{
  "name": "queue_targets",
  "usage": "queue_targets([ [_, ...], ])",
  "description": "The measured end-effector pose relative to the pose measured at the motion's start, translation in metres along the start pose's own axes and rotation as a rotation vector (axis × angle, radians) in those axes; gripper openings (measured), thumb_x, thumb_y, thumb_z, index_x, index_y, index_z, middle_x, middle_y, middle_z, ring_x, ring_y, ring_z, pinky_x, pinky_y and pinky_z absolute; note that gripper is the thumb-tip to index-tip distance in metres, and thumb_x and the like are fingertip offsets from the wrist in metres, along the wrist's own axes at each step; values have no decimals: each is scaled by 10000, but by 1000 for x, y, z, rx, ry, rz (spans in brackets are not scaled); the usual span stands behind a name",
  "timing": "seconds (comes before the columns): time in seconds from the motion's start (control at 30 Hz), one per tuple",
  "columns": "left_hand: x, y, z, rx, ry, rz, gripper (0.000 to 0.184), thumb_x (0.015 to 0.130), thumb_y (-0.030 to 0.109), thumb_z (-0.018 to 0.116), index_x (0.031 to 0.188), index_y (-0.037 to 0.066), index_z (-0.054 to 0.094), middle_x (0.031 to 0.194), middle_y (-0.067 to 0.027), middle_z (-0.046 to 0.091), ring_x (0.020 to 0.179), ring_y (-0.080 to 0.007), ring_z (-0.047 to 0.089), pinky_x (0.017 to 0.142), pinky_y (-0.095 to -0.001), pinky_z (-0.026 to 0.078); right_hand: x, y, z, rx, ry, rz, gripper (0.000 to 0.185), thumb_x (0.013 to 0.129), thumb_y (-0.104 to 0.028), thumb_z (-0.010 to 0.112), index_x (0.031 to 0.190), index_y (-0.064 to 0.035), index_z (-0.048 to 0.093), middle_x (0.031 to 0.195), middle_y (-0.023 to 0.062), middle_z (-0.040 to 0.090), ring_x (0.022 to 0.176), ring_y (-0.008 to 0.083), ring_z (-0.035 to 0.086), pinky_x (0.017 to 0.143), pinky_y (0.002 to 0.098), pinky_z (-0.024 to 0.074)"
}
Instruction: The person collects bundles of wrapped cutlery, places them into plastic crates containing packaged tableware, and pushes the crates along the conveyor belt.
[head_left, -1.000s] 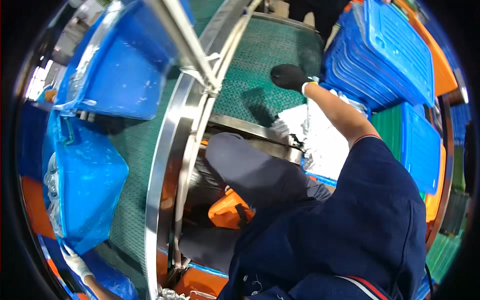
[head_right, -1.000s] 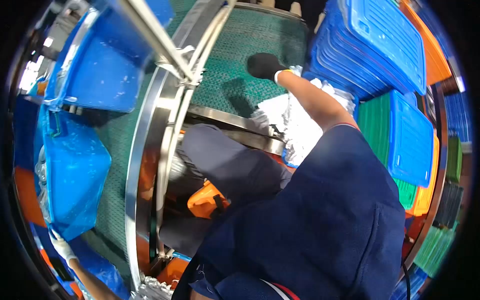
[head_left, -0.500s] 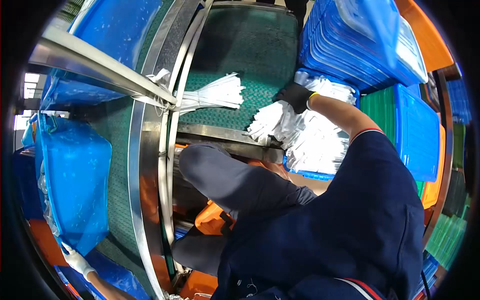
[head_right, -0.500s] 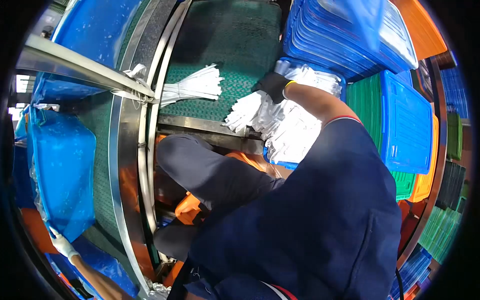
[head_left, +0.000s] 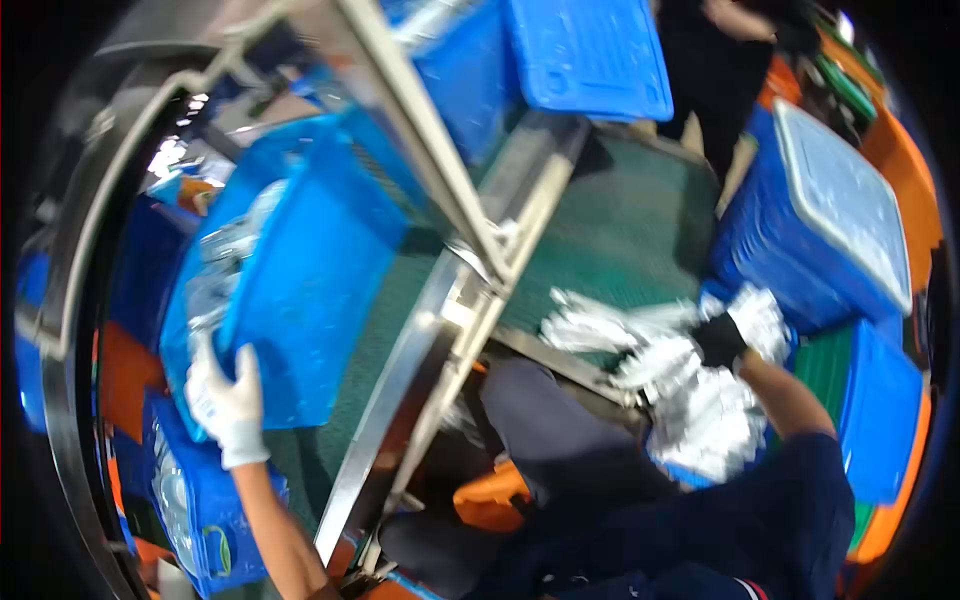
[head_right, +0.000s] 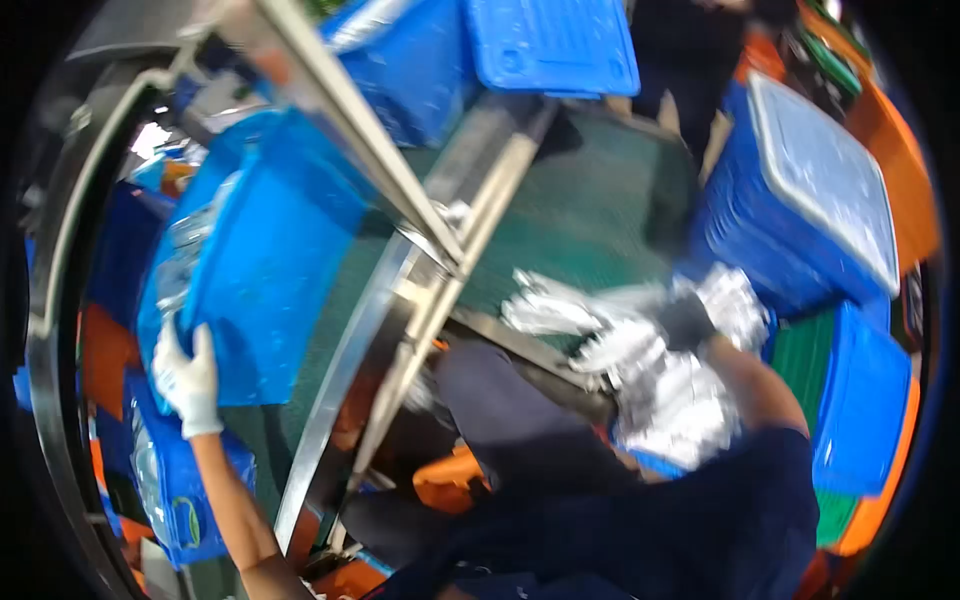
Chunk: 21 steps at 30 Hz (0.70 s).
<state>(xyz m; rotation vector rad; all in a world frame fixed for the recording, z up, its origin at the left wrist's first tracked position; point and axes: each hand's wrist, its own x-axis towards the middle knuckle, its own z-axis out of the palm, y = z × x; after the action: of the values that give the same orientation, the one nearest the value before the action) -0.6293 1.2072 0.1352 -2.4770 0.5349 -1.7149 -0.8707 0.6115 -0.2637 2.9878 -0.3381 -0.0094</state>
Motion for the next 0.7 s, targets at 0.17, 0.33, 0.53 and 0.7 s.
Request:
queue_targets([
  [0.17, 31, 0, 28, -46, 40, -25, 682, 792, 469, 727, 1301, 28, 616, 1197, -188, 659, 1171, -355, 589, 1036, -468, 414, -31, 2, -81, 183, 613, 81, 217, 585, -286, 765, 679, -118, 666, 708, 163, 633, 697, 407, 623, 594, 509, 441],
  [0.33, 27, -26, 10, -366, 65, 66, 704, 760, 379, 778, 1356, 69, 568, 1307, -195, 581, 1247, -375, 510, 1105, -489, 356, 2, -33, -218, 435, 925, 58, 446, 707, -369, 810, 1005, -71, 664, 937, 196, 666, 902, 384, 639, 780, 455, 475],
  [0.53, -26, -135, -72, -220, 35, -25, 686, 761, 337, 765, 1345, 30, 574, 1306, -212, 576, 1235, -397, 508, 1084, -506, 371, 104, -91, -461, 539, 1079, -48, 510, 790, -225, 744, 1246, -25, 634, 1146, 198, 706, 1089, 340, 680, 933, 407, 512],
  [0.7, -81, -218, -70, 28, -147, -204, 702, 776, 378, 749, 1340, 0, 569, 1288, -235, 575, 1216, -405, 521, 1056, -499, 393, 190, -168, -600, -12, 1157, 78, 375, 724, -290, 677, 1074, -159, 700, 970, 177, 721, 919, 382, 693, 799, 503, 547],
])
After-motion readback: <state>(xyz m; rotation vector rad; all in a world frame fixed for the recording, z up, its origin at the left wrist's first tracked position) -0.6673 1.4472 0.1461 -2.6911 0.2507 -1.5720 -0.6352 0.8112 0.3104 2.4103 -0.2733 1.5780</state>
